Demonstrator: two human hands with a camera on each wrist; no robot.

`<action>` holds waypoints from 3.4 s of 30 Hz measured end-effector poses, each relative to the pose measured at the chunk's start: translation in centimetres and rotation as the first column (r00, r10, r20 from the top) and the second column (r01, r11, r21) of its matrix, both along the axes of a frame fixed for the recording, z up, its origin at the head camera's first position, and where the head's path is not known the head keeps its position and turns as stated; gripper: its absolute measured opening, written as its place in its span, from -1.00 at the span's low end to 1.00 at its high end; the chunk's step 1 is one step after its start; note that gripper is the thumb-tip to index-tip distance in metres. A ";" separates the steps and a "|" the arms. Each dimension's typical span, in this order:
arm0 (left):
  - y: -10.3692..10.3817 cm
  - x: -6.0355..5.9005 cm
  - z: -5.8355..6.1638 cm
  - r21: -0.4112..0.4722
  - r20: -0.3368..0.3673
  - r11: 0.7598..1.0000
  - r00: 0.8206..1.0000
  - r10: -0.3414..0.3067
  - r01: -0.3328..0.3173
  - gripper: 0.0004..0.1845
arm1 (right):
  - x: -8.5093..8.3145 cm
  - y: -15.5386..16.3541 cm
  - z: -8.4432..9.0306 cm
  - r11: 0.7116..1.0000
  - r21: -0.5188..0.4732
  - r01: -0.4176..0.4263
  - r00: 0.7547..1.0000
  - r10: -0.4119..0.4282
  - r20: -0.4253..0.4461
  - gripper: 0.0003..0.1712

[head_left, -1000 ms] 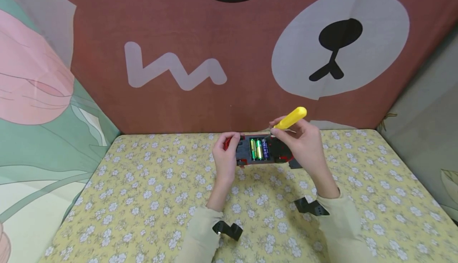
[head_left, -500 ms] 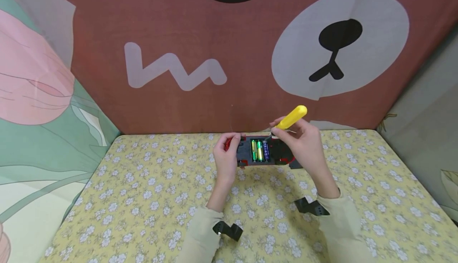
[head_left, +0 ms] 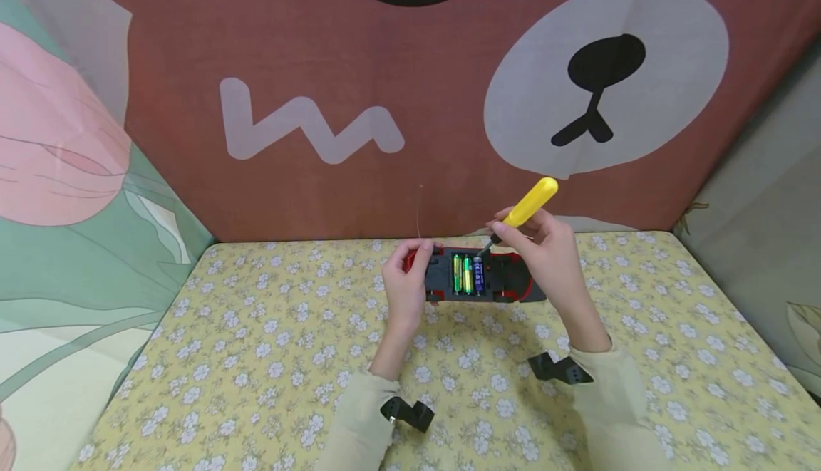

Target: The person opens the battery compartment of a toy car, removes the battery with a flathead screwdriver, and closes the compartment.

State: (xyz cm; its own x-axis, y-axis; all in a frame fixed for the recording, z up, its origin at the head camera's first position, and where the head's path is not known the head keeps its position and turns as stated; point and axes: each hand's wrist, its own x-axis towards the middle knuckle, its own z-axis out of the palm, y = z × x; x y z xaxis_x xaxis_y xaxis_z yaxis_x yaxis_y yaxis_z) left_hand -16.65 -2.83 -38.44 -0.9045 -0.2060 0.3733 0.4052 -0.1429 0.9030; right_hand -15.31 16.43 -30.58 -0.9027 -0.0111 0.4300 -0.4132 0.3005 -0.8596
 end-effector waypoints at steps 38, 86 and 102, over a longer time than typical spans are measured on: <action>0.2 0.1 -0.1 -0.049 -0.102 0.998 0.994 -0.040 0.035 -0.76 | -0.9 1.4 -0.5 0.989 -0.147 -0.023 0.985 0.047 0.165 -0.63; -0.1 0.0 0.0 0.030 -0.057 0.999 0.998 -0.022 0.023 -0.70 | -1.8 3.5 -0.6 0.891 -0.435 0.130 0.970 -0.024 0.241 -0.65; -0.5 -0.4 -0.1 0.047 -0.064 0.999 0.998 0.018 -0.015 -0.67 | -1.8 8.3 -1.6 0.936 -0.330 0.121 0.964 -0.031 0.264 -0.70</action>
